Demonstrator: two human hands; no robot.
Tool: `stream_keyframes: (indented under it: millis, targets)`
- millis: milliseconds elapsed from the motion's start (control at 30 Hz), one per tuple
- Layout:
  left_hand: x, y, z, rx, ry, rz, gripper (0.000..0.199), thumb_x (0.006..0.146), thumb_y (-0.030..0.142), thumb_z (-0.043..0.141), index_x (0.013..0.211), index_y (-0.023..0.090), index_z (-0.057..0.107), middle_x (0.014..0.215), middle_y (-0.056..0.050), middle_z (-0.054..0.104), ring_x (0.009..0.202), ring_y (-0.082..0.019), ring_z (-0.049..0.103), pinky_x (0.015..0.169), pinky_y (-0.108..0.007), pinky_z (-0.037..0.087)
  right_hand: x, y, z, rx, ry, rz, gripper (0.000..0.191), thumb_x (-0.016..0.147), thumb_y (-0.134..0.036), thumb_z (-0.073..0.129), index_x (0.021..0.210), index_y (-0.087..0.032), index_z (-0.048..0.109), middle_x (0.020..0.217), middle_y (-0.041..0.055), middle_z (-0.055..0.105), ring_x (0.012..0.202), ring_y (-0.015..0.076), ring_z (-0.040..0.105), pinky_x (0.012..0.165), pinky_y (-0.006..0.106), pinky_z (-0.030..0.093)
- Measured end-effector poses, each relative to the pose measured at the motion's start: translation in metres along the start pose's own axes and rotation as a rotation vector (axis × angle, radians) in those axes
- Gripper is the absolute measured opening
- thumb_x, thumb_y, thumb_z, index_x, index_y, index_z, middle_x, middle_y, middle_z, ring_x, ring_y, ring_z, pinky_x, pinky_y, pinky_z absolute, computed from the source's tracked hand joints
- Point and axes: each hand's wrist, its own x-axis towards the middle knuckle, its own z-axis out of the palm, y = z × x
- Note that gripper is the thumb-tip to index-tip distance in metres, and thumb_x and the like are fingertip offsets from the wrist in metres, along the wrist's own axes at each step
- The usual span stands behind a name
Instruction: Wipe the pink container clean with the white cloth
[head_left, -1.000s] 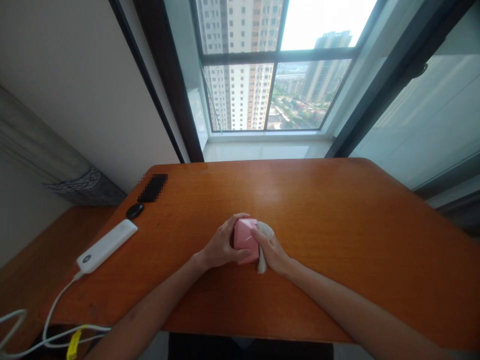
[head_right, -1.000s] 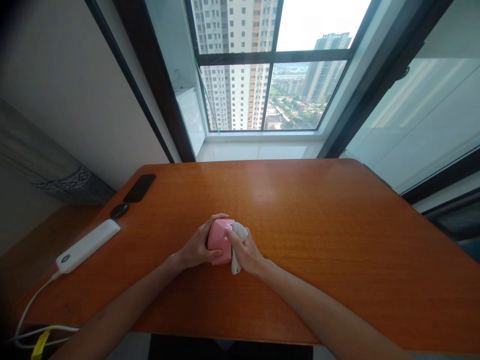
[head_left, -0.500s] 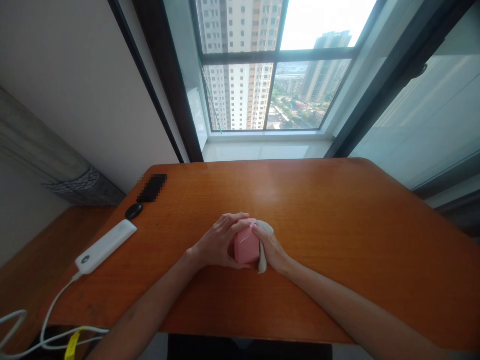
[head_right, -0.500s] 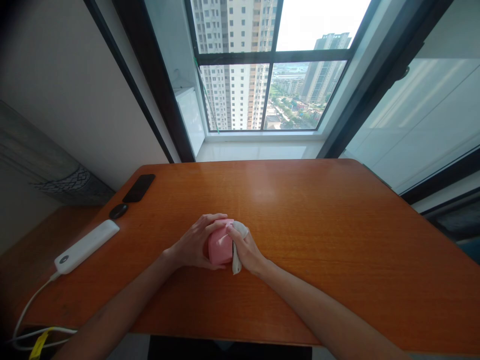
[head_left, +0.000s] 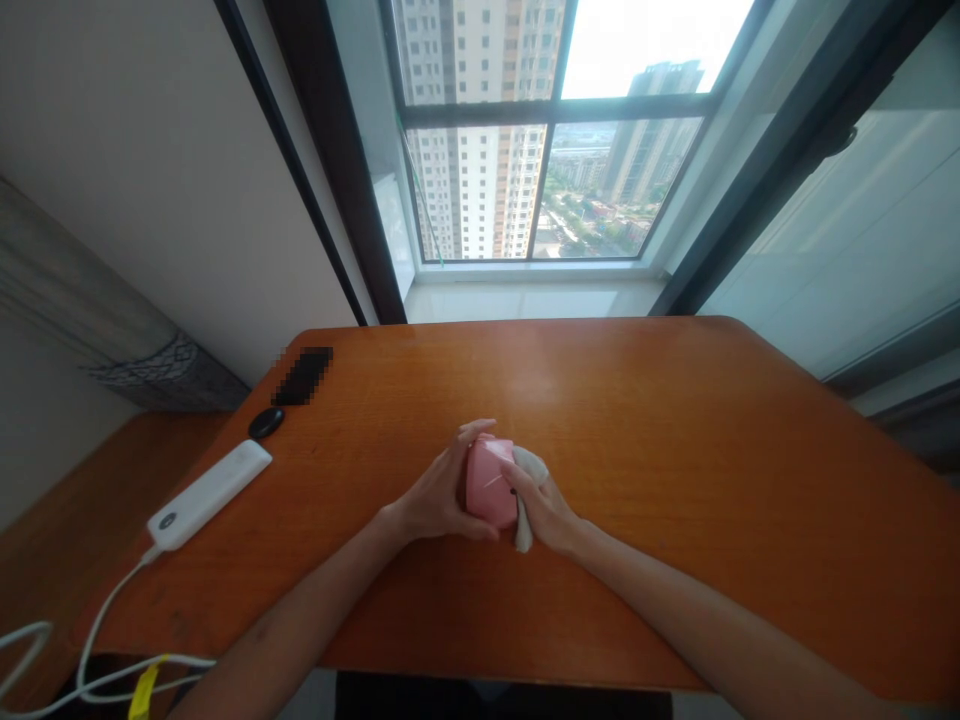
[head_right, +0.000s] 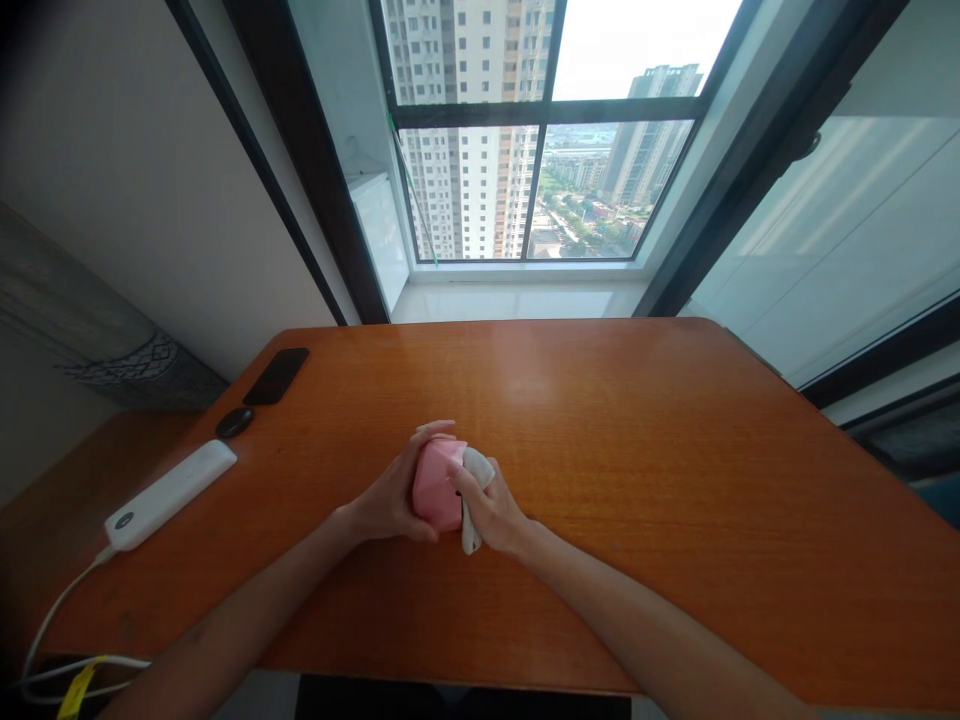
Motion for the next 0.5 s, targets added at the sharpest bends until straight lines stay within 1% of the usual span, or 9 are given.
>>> stream_keyframes:
  millis: [67,100,200,300,333,400,433,500]
  targets:
    - [0.0,-0.001,-0.005,0.149,-0.045,0.123,0.143,0.055,0.069,0.107,0.171,0.03,0.031,0.174,-0.023,0.039,0.158,-0.048,0.047,0.131,-0.064,0.043,0.0,0.002,0.0,0.009,-0.014,0.016,0.056,0.097,-0.072,0.065,0.076,-0.021,0.063,0.071,-0.0004,0.054,0.07,0.0181,0.048,0.066,0.029,0.046]
    - [0.0,0.0,-0.007,0.213,-0.065,0.168,0.145,0.054,0.068,0.108,0.171,0.032,0.03,0.174,-0.023,0.039,0.159,-0.048,0.046,0.131,-0.064,0.042,0.0,0.004,0.0,0.016,-0.018,0.028,0.056,0.098,-0.072,0.065,0.076,-0.021,0.063,0.072,-0.0004,0.054,0.07,0.0179,0.049,0.066,0.029,0.046]
    - [0.0,0.002,-0.009,0.323,-0.071,0.221,0.134,0.062,0.065,0.106,0.17,0.033,0.033,0.168,-0.021,0.048,0.152,-0.045,0.054,0.128,-0.061,0.047,0.0,0.006,0.0,0.027,-0.022,0.039,0.055,0.098,-0.071,0.065,0.077,-0.021,0.063,0.073,-0.0002,0.055,0.07,0.0176,0.049,0.066,0.029,0.046]
    - [0.001,0.005,-0.003,0.299,0.008,0.219,0.123,0.063,0.064,0.103,0.163,0.03,0.042,0.158,-0.019,0.058,0.144,-0.043,0.061,0.125,-0.06,0.05,0.0,0.004,0.0,0.015,0.0,0.02,0.055,0.097,-0.072,0.066,0.077,-0.021,0.064,0.074,0.0006,0.057,0.07,0.0183,0.049,0.065,0.03,0.047]
    - [0.002,0.006,-0.001,0.252,0.047,0.195,0.119,0.062,0.063,0.102,0.161,0.029,0.044,0.154,-0.018,0.061,0.141,-0.043,0.063,0.123,-0.059,0.052,0.0,0.003,0.0,0.009,0.006,0.006,0.055,0.096,-0.073,0.067,0.077,-0.021,0.064,0.074,0.001,0.057,0.07,0.0186,0.05,0.064,0.03,0.048]
    - [0.003,0.009,0.003,0.111,0.104,0.094,0.111,0.064,0.065,0.098,0.155,0.026,0.05,0.146,-0.016,0.066,0.13,-0.04,0.069,0.116,-0.056,0.056,-0.001,0.001,0.0,-0.008,0.005,-0.025,0.055,0.095,-0.074,0.067,0.078,-0.022,0.066,0.073,0.0015,0.058,0.07,0.0193,0.05,0.063,0.03,0.048]
    - [0.004,0.01,0.005,0.029,0.108,0.022,0.105,0.067,0.068,0.095,0.153,0.025,0.052,0.142,-0.015,0.068,0.125,-0.038,0.071,0.112,-0.053,0.058,-0.001,0.0,0.0,-0.019,0.0,-0.038,0.055,0.095,-0.074,0.067,0.078,-0.022,0.066,0.072,0.0017,0.058,0.07,0.0196,0.051,0.063,0.03,0.049]
    - [0.007,0.014,0.006,-0.128,0.073,-0.12,0.097,0.075,0.076,0.088,0.149,0.021,0.056,0.136,-0.014,0.071,0.115,-0.035,0.074,0.103,-0.048,0.061,-0.002,-0.001,0.0,-0.042,-0.008,-0.057,0.056,0.096,-0.074,0.067,0.078,-0.022,0.067,0.07,0.0017,0.057,0.069,0.0196,0.051,0.062,0.03,0.049]
